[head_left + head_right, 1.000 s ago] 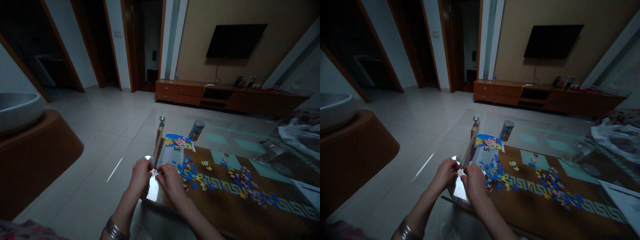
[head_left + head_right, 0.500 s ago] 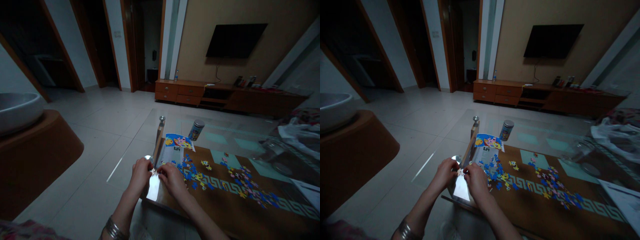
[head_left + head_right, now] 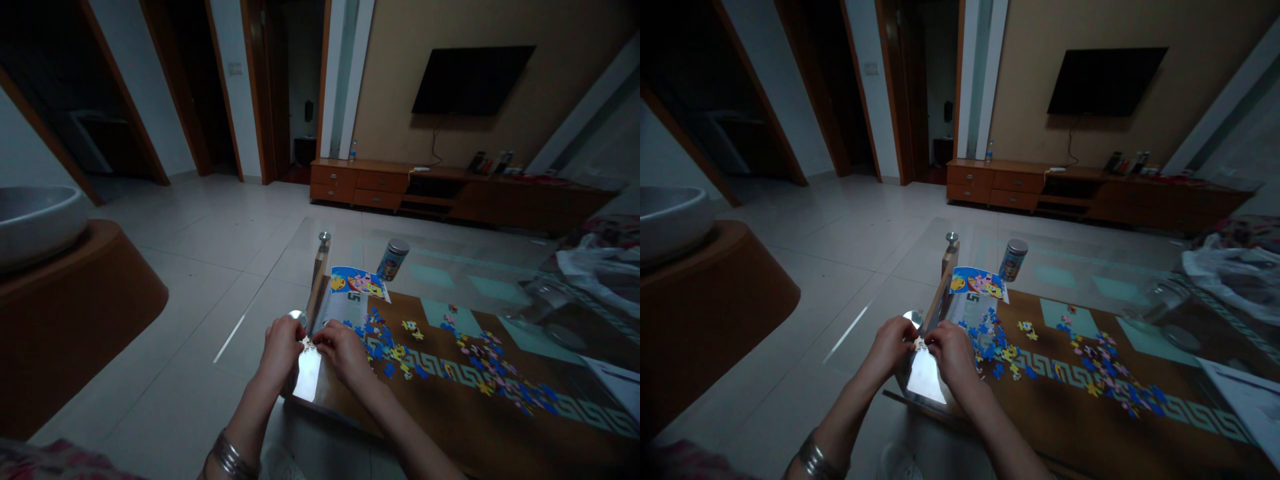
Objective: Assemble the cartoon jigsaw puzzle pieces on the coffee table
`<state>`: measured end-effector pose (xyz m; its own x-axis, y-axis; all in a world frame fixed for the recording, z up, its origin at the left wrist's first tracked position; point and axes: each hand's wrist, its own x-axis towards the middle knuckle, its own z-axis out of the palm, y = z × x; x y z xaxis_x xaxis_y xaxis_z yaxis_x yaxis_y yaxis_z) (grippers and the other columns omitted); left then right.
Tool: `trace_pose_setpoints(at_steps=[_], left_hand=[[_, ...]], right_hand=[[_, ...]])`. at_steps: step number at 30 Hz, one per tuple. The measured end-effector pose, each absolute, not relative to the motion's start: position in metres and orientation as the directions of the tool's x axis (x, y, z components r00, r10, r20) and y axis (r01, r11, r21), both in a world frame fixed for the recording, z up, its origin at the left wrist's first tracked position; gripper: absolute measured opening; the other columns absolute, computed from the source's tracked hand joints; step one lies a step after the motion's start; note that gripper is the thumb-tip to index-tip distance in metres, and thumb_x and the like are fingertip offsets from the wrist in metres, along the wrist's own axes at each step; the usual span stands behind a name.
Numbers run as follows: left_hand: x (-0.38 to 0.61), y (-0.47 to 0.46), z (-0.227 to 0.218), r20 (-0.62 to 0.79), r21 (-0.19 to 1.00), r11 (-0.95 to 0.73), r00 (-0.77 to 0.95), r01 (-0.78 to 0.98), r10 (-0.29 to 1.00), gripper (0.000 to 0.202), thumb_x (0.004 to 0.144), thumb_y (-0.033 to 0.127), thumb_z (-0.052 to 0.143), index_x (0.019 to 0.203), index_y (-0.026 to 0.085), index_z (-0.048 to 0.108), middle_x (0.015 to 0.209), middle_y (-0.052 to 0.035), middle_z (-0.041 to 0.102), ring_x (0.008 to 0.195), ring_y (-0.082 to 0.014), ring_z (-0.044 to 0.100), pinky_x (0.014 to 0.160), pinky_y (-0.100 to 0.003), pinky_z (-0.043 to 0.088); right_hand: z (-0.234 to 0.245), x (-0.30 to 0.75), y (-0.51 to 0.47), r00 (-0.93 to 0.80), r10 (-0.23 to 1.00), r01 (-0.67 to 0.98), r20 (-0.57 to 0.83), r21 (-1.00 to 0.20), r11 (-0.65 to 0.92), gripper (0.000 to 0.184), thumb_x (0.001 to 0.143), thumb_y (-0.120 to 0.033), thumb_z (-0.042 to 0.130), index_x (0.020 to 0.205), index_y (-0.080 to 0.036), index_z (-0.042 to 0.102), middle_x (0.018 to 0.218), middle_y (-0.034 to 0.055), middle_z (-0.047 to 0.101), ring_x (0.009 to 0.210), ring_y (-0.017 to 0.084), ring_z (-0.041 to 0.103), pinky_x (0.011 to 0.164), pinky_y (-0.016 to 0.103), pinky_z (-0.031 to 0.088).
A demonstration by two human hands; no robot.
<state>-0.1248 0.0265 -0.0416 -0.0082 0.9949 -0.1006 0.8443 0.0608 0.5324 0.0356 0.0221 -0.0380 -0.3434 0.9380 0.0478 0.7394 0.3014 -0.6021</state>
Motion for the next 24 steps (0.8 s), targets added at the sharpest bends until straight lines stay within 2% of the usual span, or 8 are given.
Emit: trace_pose_setpoints(at_steps=[8,14,18,24], left_hand=[[-0.1244,0.0268,-0.0401,-0.105,0.521,0.056,-0.001,0.851,0.994,0.020,0.066,0.003,0.066,0.078,0.019,0.065,0.089,-0.0024,0.066,0.092,-0.0185,0.056,0.080,-0.028,0.037],[-0.1239,0.0253,-0.0371,-0.112,0.517,0.058,0.000,0.854,0.994,0.019,0.067,0.003,0.064,0.079,0.017,0.067,0.091,-0.0042,0.066,0.092,-0.0193,0.057,0.081,-0.029,0.038],[-0.1241,0.0247,-0.0368,-0.115,0.518,0.059,0.001,0.853,0.993,0.019,0.068,0.004,0.064,0.080,0.018,0.067,0.092,-0.0043,0.067,0.093,-0.0193,0.057,0.082,-0.029,0.038],[-0.1246,0.0247,-0.0369,-0.121,0.522,0.056,0.009,0.851,0.993,0.018,0.069,0.006,0.064,0.081,0.018,0.067,0.092,-0.0035,0.066,0.093,-0.0188,0.056,0.082,-0.028,0.038]], right_hand=[[-0.0359,0.0335,0.0177,-0.320,0.946,0.747,0.051,-0.600,0.285,0.019,0.082,-0.008,0.060,0.083,-0.021,0.074,0.088,0.0032,0.067,0.087,0.018,0.061,0.079,0.026,0.042],[-0.0360,0.0314,0.0128,-0.248,0.966,0.782,0.073,-0.573,0.244,0.019,0.081,-0.007,0.061,0.094,-0.017,0.070,0.094,0.0060,0.067,0.090,0.021,0.060,0.081,0.028,0.042],[-0.0371,0.0325,0.0139,-0.260,0.964,0.799,0.054,-0.548,0.246,0.015,0.081,-0.008,0.061,0.089,-0.017,0.070,0.095,0.0070,0.065,0.091,0.021,0.060,0.080,0.028,0.042],[-0.0387,0.0390,0.0194,-0.305,0.952,0.752,0.026,-0.607,0.257,0.022,0.078,-0.003,0.061,0.090,-0.017,0.072,0.093,0.0065,0.065,0.090,0.019,0.061,0.080,0.027,0.043]])
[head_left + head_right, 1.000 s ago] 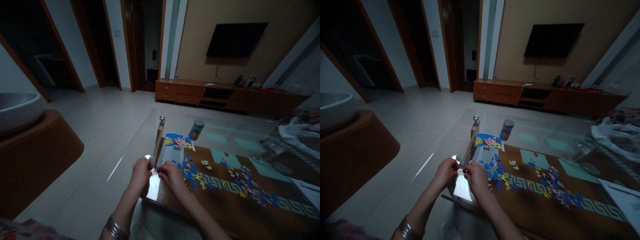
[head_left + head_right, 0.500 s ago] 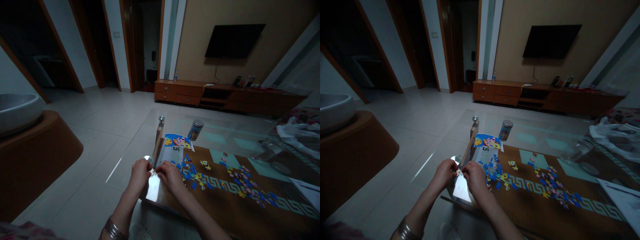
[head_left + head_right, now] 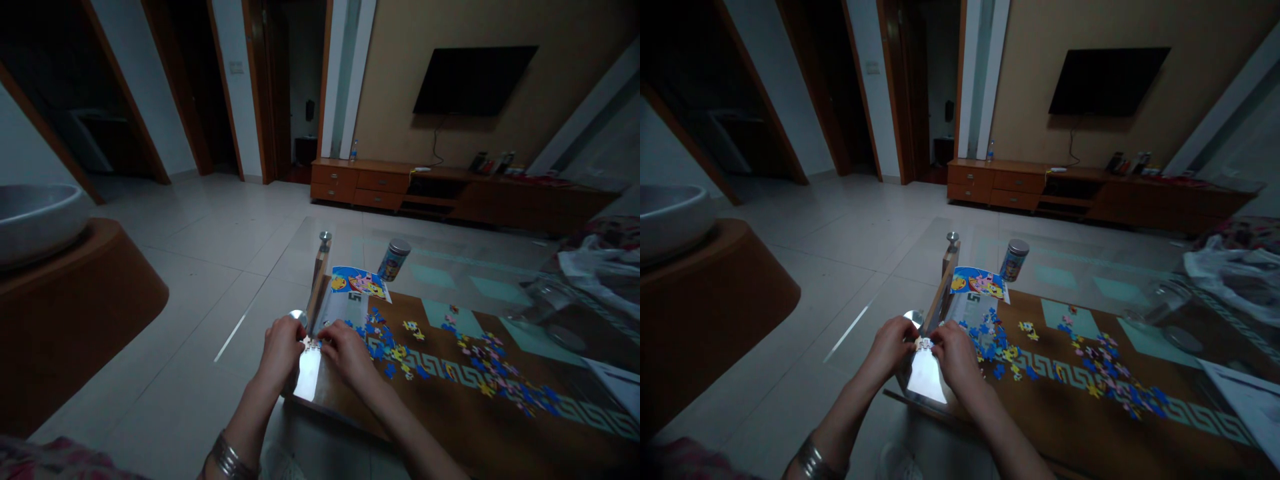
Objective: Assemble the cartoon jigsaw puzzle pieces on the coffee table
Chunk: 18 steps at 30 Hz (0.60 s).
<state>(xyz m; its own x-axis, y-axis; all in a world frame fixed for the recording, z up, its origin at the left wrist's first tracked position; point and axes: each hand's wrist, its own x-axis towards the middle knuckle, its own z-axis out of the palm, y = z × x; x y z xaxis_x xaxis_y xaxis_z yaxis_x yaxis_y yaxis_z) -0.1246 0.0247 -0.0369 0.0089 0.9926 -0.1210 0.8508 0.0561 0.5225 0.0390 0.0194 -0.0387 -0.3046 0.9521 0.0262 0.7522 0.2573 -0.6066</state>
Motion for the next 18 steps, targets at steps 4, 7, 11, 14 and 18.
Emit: trace_pose_setpoints(at_steps=[4,7,11,14,18], left_hand=[[-0.125,0.024,-0.036,-0.123,0.520,0.055,0.012,0.853,0.992,0.016,0.070,0.007,0.064,0.081,0.019,0.067,0.093,-0.0039,0.066,0.095,-0.0198,0.056,0.083,-0.029,0.038],[-0.125,0.024,-0.035,-0.122,0.516,0.048,0.017,0.855,0.992,0.017,0.070,0.007,0.064,0.081,0.019,0.067,0.093,-0.0038,0.065,0.096,-0.0206,0.056,0.083,-0.030,0.038],[-0.125,0.023,-0.034,-0.122,0.516,0.051,0.015,0.855,0.992,0.017,0.070,0.007,0.063,0.081,0.019,0.066,0.093,-0.0033,0.065,0.096,-0.0205,0.056,0.084,-0.030,0.038],[-0.125,0.023,-0.034,-0.121,0.517,0.050,0.015,0.855,0.993,0.017,0.069,0.008,0.064,0.081,0.020,0.065,0.093,-0.0031,0.065,0.094,-0.0199,0.057,0.083,-0.029,0.038],[-0.125,0.024,-0.034,-0.121,0.506,0.049,0.015,0.861,0.992,0.017,0.069,0.007,0.065,0.081,0.020,0.065,0.093,-0.0031,0.066,0.094,-0.0195,0.057,0.081,-0.028,0.038]], right_hand=[[-0.039,0.041,0.020,-0.311,0.950,0.735,0.044,-0.623,0.269,0.024,0.077,-0.001,0.060,0.089,-0.017,0.072,0.090,0.0054,0.064,0.088,0.018,0.060,0.079,0.026,0.043],[-0.039,0.040,0.020,-0.305,0.951,0.741,0.041,-0.617,0.264,0.024,0.077,-0.001,0.060,0.088,-0.018,0.072,0.089,0.0048,0.064,0.087,0.018,0.060,0.079,0.026,0.043],[-0.037,0.038,0.017,-0.287,0.958,0.765,0.027,-0.595,0.246,0.020,0.078,-0.006,0.061,0.090,-0.018,0.071,0.093,0.0053,0.064,0.089,0.019,0.060,0.079,0.027,0.043],[-0.035,0.035,0.014,-0.276,0.961,0.790,0.027,-0.563,0.243,0.015,0.080,-0.009,0.062,0.089,-0.018,0.070,0.095,0.0061,0.064,0.091,0.020,0.059,0.079,0.027,0.042],[-0.030,0.030,0.009,-0.259,0.966,0.824,0.025,-0.516,0.234,0.012,0.084,-0.011,0.060,0.089,-0.017,0.069,0.097,0.0075,0.064,0.093,0.021,0.060,0.080,0.028,0.042]])
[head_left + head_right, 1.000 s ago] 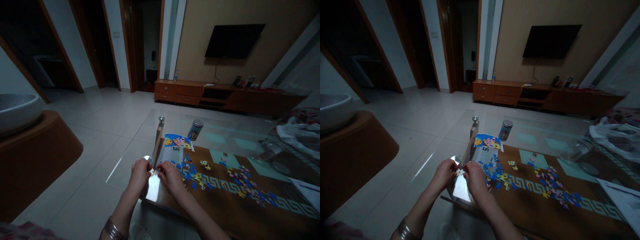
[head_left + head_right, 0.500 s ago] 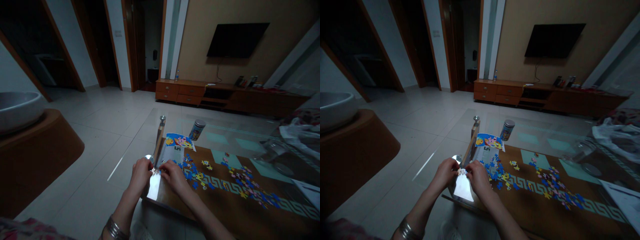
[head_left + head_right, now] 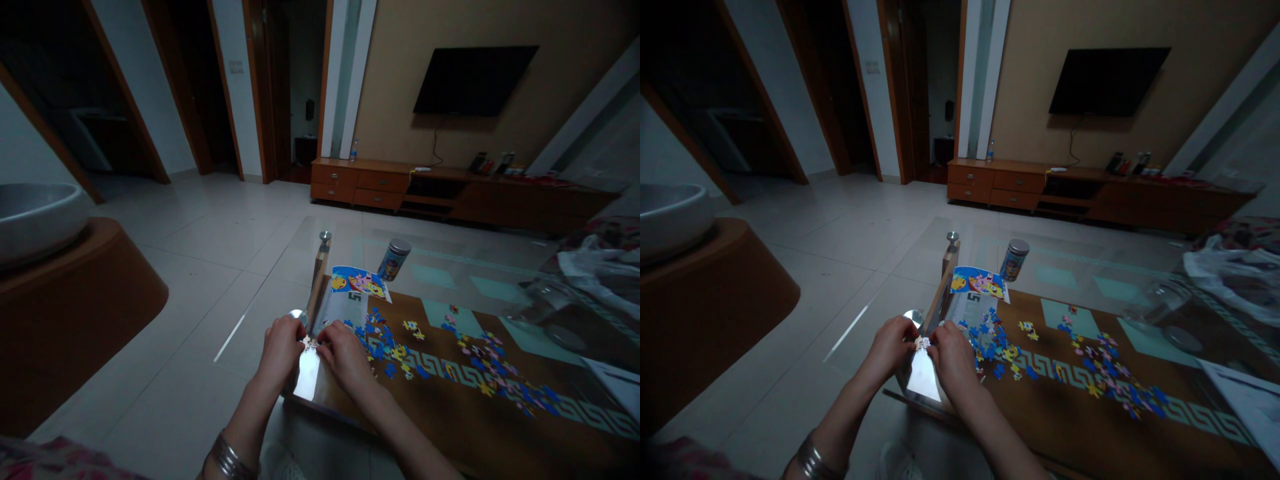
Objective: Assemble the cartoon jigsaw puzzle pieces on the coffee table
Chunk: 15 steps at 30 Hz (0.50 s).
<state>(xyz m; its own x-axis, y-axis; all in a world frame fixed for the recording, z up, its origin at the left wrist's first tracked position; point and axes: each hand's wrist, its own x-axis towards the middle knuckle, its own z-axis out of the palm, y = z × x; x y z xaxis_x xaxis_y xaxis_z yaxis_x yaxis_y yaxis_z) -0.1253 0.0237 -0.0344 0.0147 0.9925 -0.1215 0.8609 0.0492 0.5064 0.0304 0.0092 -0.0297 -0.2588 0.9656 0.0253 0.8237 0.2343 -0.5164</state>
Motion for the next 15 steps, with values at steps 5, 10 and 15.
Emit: trace_pose_setpoints(at_steps=[5,10,15], left_hand=[[-0.126,0.025,-0.038,-0.127,0.495,0.042,0.024,0.868,0.992,0.017,0.068,0.006,0.064,0.079,0.020,0.064,0.091,-0.0025,0.066,0.093,-0.0185,0.058,0.080,-0.027,0.038],[-0.126,0.025,-0.040,-0.133,0.486,0.023,0.048,0.873,0.990,0.017,0.068,0.007,0.063,0.078,0.020,0.062,0.090,-0.0032,0.066,0.094,-0.0196,0.058,0.081,-0.029,0.038],[-0.126,0.024,-0.038,-0.136,0.485,-0.007,0.083,0.875,0.987,0.013,0.071,0.009,0.058,0.079,0.019,0.061,0.093,-0.0051,0.066,0.094,-0.0212,0.058,0.080,-0.030,0.038]], right_hand=[[-0.019,0.029,0.000,-0.249,0.968,0.864,-0.036,-0.461,0.205,0.013,0.086,-0.010,0.057,0.091,-0.015,0.068,0.099,0.0095,0.066,0.094,0.022,0.061,0.079,0.029,0.043],[-0.009,0.040,-0.016,-0.237,0.965,0.912,-0.108,-0.367,0.183,0.014,0.088,-0.015,0.056,0.093,-0.016,0.069,0.102,0.0104,0.067,0.094,0.024,0.063,0.077,0.031,0.045],[-0.011,0.054,-0.025,-0.191,0.977,0.939,-0.091,-0.308,0.155,0.015,0.090,-0.018,0.055,0.094,-0.013,0.069,0.102,0.0122,0.067,0.096,0.026,0.063,0.078,0.032,0.045]])
